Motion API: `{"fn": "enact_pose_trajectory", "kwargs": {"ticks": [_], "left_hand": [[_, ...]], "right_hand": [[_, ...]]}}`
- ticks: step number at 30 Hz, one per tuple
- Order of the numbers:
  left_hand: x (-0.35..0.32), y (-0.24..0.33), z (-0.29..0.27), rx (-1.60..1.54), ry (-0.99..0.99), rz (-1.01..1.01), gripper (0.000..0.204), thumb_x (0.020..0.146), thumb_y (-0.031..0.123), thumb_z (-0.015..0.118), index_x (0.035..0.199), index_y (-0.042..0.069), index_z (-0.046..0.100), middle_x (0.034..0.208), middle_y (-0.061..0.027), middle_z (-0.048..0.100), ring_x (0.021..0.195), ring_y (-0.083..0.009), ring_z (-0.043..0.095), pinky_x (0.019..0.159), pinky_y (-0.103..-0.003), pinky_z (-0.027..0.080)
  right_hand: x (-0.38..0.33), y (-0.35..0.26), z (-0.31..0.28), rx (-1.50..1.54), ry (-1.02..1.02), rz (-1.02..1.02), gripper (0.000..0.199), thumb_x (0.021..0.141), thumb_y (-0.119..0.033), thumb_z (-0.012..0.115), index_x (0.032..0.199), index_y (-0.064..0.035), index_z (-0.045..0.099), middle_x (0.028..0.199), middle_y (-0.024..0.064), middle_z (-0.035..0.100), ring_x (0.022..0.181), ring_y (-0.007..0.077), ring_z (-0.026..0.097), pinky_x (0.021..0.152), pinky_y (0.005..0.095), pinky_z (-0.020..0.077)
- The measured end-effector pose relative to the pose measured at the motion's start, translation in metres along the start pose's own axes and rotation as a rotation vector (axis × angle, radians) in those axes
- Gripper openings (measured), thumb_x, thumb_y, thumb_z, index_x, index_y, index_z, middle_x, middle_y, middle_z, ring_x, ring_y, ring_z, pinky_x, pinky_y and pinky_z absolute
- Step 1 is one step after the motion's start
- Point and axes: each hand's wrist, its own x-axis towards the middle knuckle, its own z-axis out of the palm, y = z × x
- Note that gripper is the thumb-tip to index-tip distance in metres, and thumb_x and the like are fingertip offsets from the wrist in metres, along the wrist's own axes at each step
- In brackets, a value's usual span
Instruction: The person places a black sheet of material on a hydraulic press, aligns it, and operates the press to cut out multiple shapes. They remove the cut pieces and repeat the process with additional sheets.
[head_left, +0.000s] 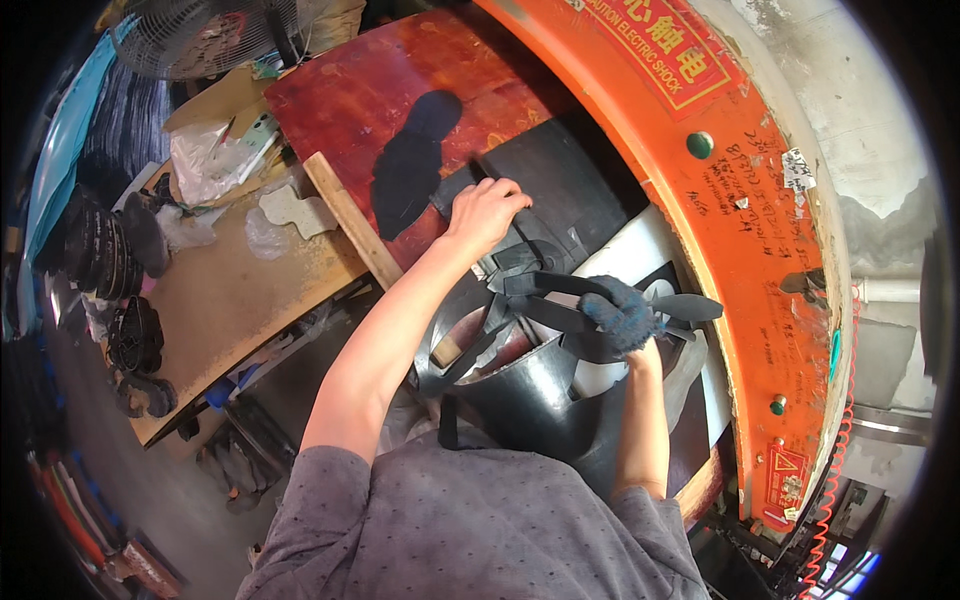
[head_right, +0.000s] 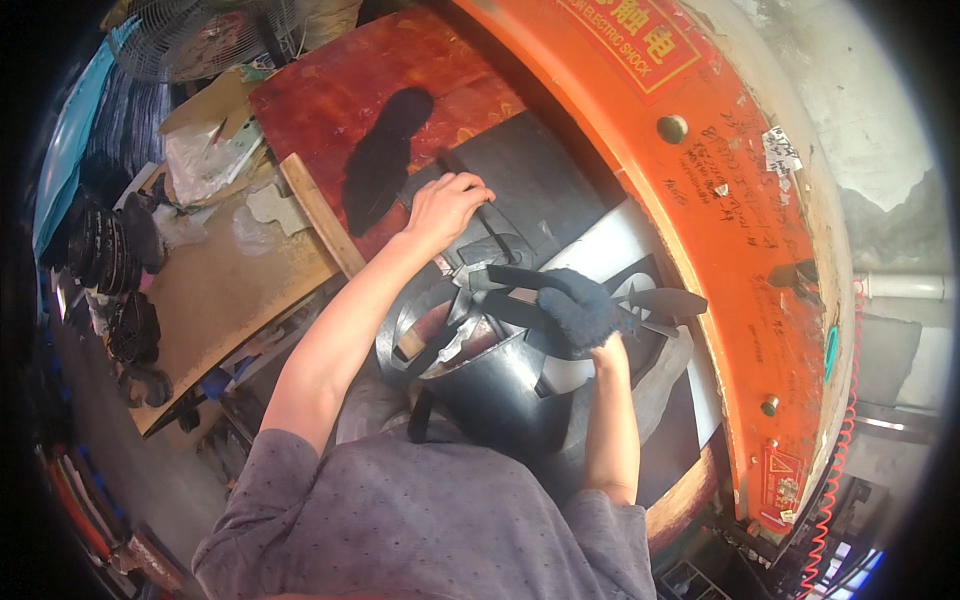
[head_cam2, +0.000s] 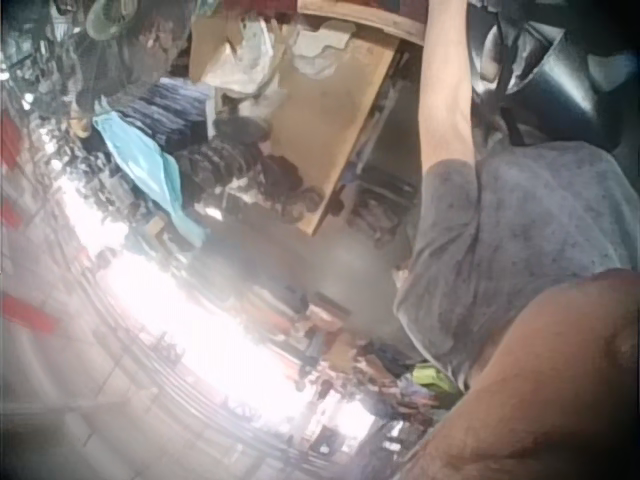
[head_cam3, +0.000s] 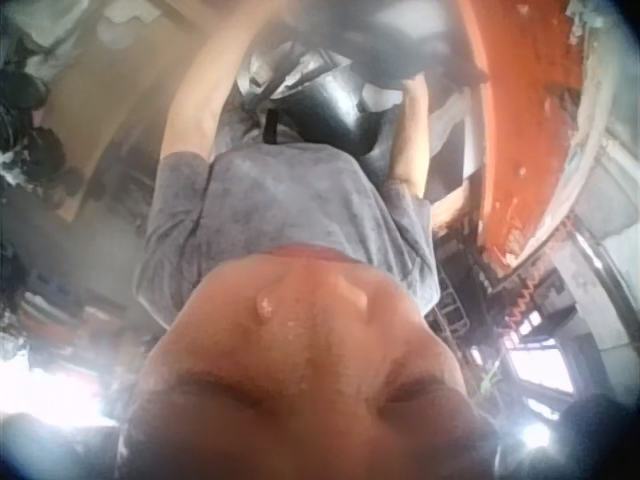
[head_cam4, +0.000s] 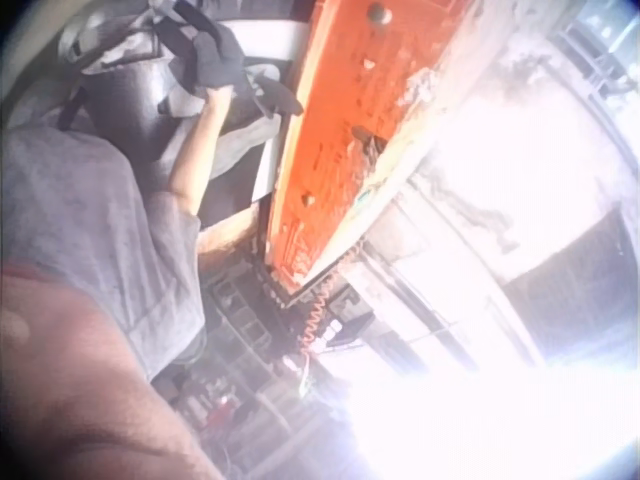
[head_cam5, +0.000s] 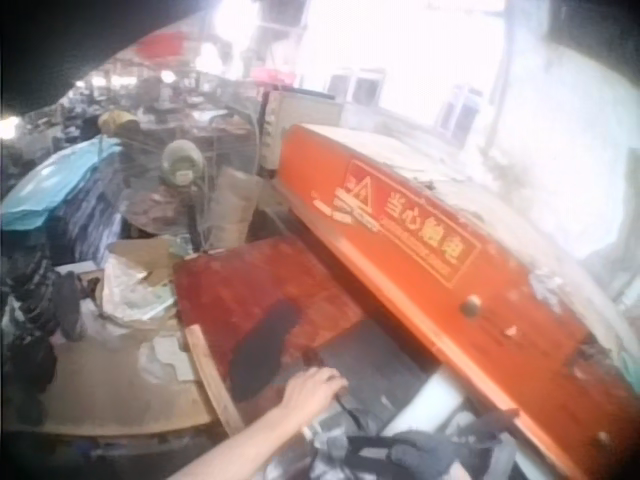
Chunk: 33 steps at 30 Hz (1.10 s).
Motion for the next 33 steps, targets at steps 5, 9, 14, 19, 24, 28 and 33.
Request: {"fn": "enact_pose_trajectory", "kwargs": {"ticks": [5,9,14,19,24,28,33], "left_hand": [[0.042,0.030,-0.006,-0.031,0.029,0.088,0.033,0.084,0.014,0.064,0.116,0.016,0.064,0.106,-0.0053,0.064,0.091,-0.0250,0.062,0.079,-0.037,0.052],[0.047,0.033,-0.014,-0.708,-0.207,-0.191,0.053,0.085,0.010,0.062,0.137,0.009,0.047,0.127,-0.0163,0.057,0.089,-0.0176,0.065,0.083,-0.032,0.051],[0.005,-0.006,-0.045,-0.594,-0.043,-0.269,0.030,0.082,0.010,0.066,0.112,0.009,0.067,0.118,-0.0079,0.063,0.085,-0.0159,0.064,0.080,-0.030,0.051],[-0.031,-0.057,-0.076,0.401,0.072,-0.595,0.054,0.075,0.035,0.075,0.123,0.015,0.061,0.133,-0.0136,0.054,0.117,-0.0301,0.052,0.095,-0.043,0.042],[-0.038,-0.056,-0.078,0.468,-0.178,-0.664,0.082,0.068,0.039,0.080,0.137,0.012,0.047,0.137,-0.0208,0.047,0.126,-0.0346,0.044,0.102,-0.045,0.035],[-0.038,-0.066,-0.085,0.130,0.018,-0.749,0.077,0.070,0.024,0.081,0.137,0.008,0.046,0.121,-0.0158,0.058,0.110,-0.0256,0.056,0.091,-0.037,0.045],[-0.041,-0.083,-0.096,-1.026,0.242,-0.921,0.036,0.089,0.011,0.065,0.122,0.000,0.056,0.100,-0.0045,0.065,0.090,-0.0122,0.061,0.077,-0.027,0.049]], "right_hand": [[0.040,0.008,0.012,-0.068,-0.196,0.061,0.037,0.082,-0.029,0.070,0.109,-0.0030,0.067,0.093,0.0104,0.070,0.082,0.0196,0.062,0.076,0.0326,0.0492],[0.082,0.012,0.025,-0.410,-0.222,0.040,0.044,0.077,-0.039,0.073,0.111,-0.0119,0.068,0.100,0.0118,0.069,0.088,0.0331,0.064,0.078,0.0390,0.0502],[0.098,0.000,0.032,-0.904,0.054,-0.047,0.038,0.078,-0.035,0.066,0.110,-0.0139,0.066,0.100,0.0130,0.068,0.094,0.0318,0.065,0.079,0.0419,0.0509],[0.089,-0.012,0.041,-0.821,0.031,0.000,0.035,0.079,-0.034,0.066,0.108,-0.0132,0.067,0.107,0.0153,0.065,0.101,0.0352,0.061,0.085,0.0433,0.0489],[0.103,0.003,0.051,-0.941,0.299,-0.162,0.045,0.078,-0.038,0.068,0.114,-0.0123,0.062,0.115,0.0173,0.062,0.106,0.0373,0.057,0.088,0.0456,0.0467],[0.116,0.022,0.050,-0.973,0.226,-0.022,0.054,0.076,-0.039,0.070,0.122,-0.0139,0.058,0.124,0.0155,0.058,0.114,0.0361,0.053,0.094,0.0458,0.0436],[0.107,0.025,0.061,-0.692,0.148,-0.207,0.056,0.076,-0.035,0.071,0.124,-0.0101,0.057,0.123,0.0165,0.058,0.108,0.0397,0.056,0.093,0.0460,0.0453]]}}
